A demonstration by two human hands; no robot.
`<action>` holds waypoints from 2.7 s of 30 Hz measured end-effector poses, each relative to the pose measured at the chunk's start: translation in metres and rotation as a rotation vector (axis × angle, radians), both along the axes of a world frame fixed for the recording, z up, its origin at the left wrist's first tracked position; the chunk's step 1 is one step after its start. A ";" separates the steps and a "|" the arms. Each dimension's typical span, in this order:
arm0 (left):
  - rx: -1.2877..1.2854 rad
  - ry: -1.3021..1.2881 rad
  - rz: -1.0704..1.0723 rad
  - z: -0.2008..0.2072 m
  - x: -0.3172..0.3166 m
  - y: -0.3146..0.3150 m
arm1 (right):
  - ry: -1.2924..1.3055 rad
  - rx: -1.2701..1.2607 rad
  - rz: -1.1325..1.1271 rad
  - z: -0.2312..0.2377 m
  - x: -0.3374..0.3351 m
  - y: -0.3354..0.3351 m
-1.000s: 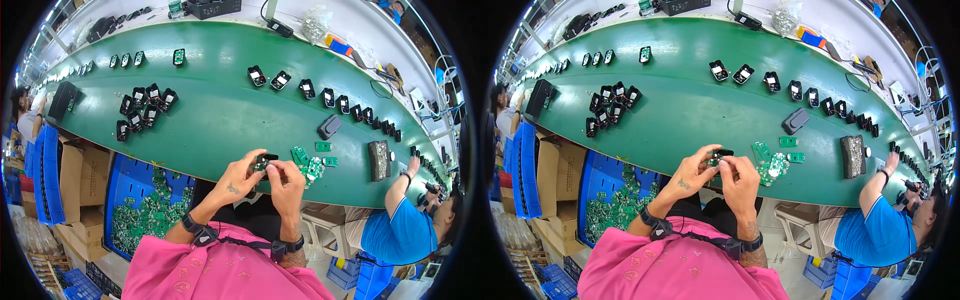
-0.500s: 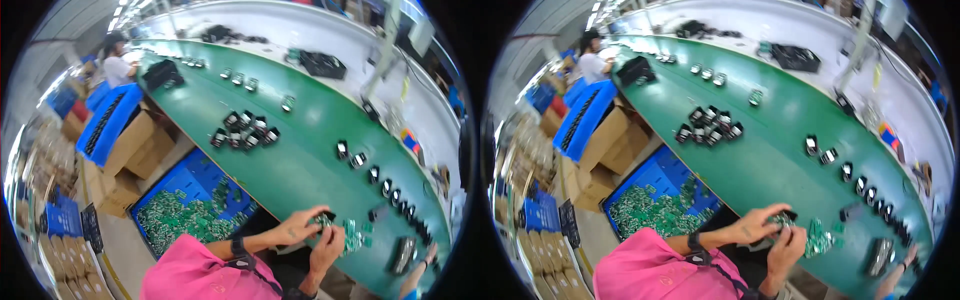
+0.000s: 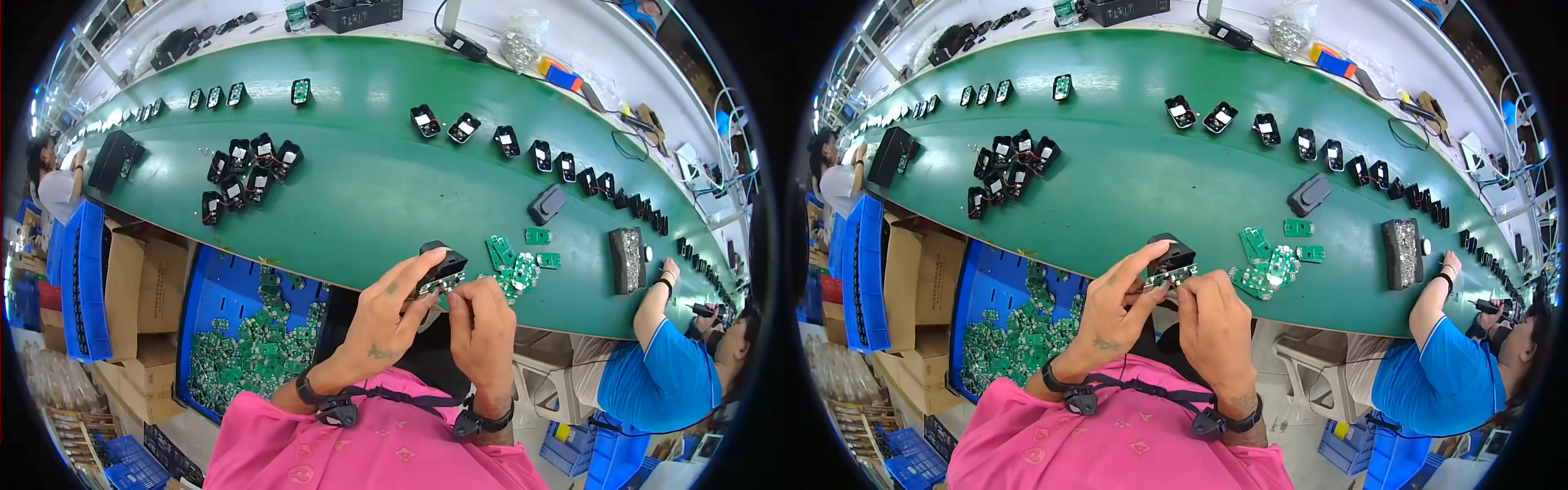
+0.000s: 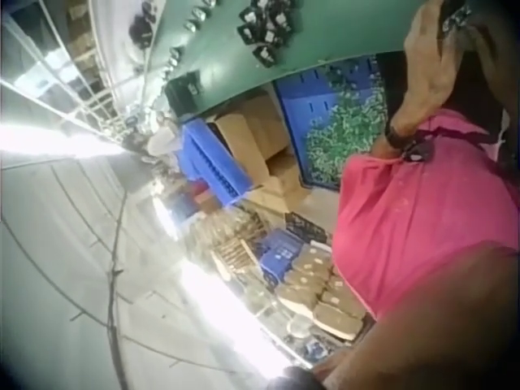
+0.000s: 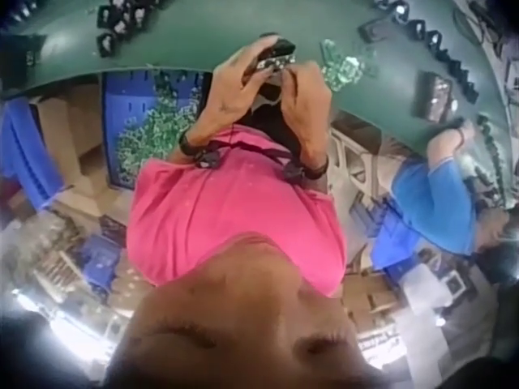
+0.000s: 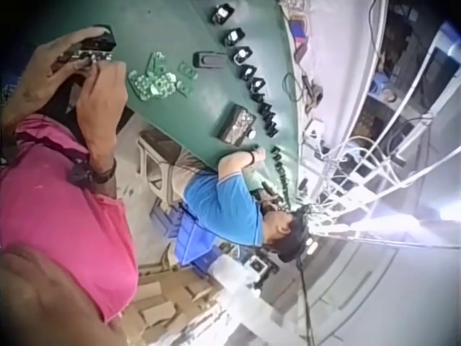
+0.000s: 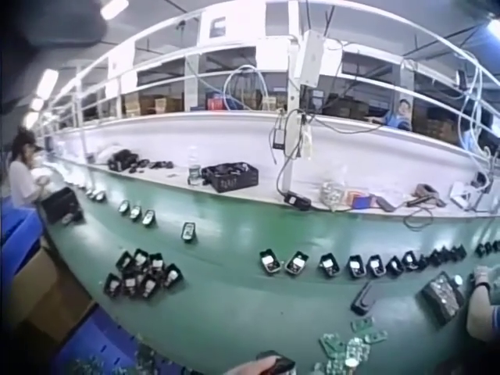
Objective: The person assembles electronic devices by hand, picking up a black plastic housing and a green circuit board, fitting the board into the housing, and then placing the assembled unit onto the green workbench.
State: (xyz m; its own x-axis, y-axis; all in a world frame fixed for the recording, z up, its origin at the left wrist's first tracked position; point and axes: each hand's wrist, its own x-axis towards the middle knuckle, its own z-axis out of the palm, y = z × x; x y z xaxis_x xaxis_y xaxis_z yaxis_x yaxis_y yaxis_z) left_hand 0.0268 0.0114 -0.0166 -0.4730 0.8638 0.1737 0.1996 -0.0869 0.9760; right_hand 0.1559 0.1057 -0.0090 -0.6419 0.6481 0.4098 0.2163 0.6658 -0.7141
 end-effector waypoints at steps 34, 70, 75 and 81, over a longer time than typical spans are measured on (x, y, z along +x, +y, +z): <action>-0.083 0.384 -0.067 -0.012 -0.007 0.009 | -0.253 0.005 0.067 -0.022 0.002 0.006; -0.075 -0.938 -0.225 -0.011 -0.015 0.001 | 0.536 -0.540 0.022 -0.041 0.008 -0.024; -0.070 -0.860 -0.445 -0.003 -0.017 0.003 | 0.641 -0.821 0.139 -0.026 0.022 -0.017; -0.014 -0.560 -0.376 0.003 -0.010 -0.002 | 0.537 -0.835 0.044 -0.017 0.023 -0.013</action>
